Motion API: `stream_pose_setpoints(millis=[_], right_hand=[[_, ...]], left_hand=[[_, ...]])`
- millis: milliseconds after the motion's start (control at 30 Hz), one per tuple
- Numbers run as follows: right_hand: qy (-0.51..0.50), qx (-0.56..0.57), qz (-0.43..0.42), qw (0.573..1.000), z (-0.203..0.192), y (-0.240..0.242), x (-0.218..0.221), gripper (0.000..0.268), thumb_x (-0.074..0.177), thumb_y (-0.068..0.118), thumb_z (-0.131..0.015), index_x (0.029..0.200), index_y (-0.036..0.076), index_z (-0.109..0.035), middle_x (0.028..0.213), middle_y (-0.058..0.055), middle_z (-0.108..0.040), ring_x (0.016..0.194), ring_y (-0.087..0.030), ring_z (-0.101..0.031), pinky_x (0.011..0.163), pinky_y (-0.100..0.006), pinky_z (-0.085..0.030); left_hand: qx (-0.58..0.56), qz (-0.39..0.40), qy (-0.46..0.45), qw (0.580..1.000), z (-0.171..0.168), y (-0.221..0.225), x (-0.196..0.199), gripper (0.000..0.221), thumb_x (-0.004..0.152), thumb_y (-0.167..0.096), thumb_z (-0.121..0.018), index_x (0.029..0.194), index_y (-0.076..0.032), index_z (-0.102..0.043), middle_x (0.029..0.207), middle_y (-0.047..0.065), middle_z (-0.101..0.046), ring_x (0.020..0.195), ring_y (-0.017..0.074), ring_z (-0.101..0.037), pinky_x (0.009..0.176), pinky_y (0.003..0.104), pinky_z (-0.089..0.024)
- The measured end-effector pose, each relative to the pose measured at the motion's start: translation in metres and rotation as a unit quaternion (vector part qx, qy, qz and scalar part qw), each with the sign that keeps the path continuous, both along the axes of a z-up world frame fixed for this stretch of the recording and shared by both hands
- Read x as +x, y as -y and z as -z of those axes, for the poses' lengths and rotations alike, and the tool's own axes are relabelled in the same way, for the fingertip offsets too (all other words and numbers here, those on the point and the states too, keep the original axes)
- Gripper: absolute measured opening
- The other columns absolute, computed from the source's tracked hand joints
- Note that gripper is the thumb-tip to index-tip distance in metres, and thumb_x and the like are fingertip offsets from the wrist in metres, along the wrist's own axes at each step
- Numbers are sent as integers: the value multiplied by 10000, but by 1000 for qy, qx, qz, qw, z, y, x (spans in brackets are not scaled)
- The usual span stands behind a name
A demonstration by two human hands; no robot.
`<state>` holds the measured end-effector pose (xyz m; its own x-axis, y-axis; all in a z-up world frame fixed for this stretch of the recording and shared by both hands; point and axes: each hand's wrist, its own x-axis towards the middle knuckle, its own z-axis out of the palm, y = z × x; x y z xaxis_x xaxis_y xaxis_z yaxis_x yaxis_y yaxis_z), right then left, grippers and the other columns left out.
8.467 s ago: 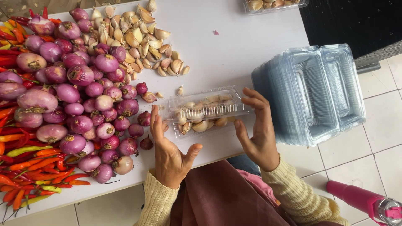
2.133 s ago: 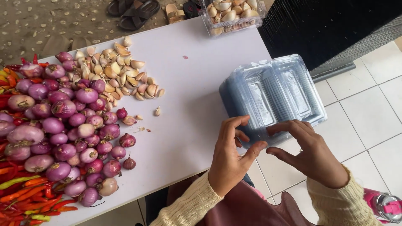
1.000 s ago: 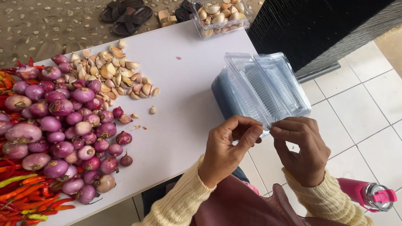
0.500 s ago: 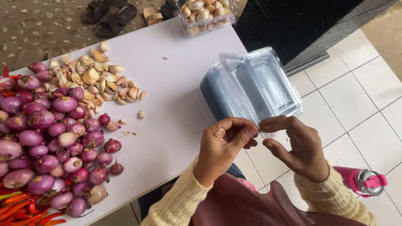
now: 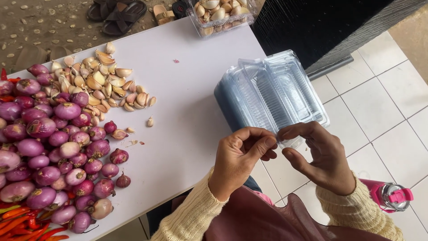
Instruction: The person places garlic cloves into small plastic containers by hand.
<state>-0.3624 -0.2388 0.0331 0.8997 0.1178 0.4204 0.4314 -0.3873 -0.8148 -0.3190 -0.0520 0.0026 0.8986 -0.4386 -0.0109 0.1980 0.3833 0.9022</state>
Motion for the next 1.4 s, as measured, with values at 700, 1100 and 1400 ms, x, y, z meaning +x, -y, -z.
stream_pose_setpoints(millis=[700,1100,1400], right_hand=[[0,-181,124,976,-17,-21,-7,191,917,-66,-691,1067,29,-621,947,-52,-764,871,-137,-773,809,-229,-624],[-113,-28,8,993,-15,-3,-1,234,899,72,-687,1092,-27,-599,1042,-143,-735,987,-221,-755,861,-269,-633],[-19,-197,118,973,-21,-26,-8,228,891,-72,-688,1049,63,-595,983,-37,-743,856,-150,-712,723,-250,-503]], left_hand=[[40,49,-36,997,-9,-11,6,235,862,-164,-795,1036,-44,-693,880,63,-745,749,130,-733,770,238,-643],[57,16,-51,997,-16,-9,5,203,852,-173,-804,977,-56,-696,826,47,-745,704,122,-717,730,230,-623],[40,19,-33,998,-6,-5,5,196,870,-139,-792,1005,-39,-689,856,66,-753,731,133,-727,745,238,-638]])
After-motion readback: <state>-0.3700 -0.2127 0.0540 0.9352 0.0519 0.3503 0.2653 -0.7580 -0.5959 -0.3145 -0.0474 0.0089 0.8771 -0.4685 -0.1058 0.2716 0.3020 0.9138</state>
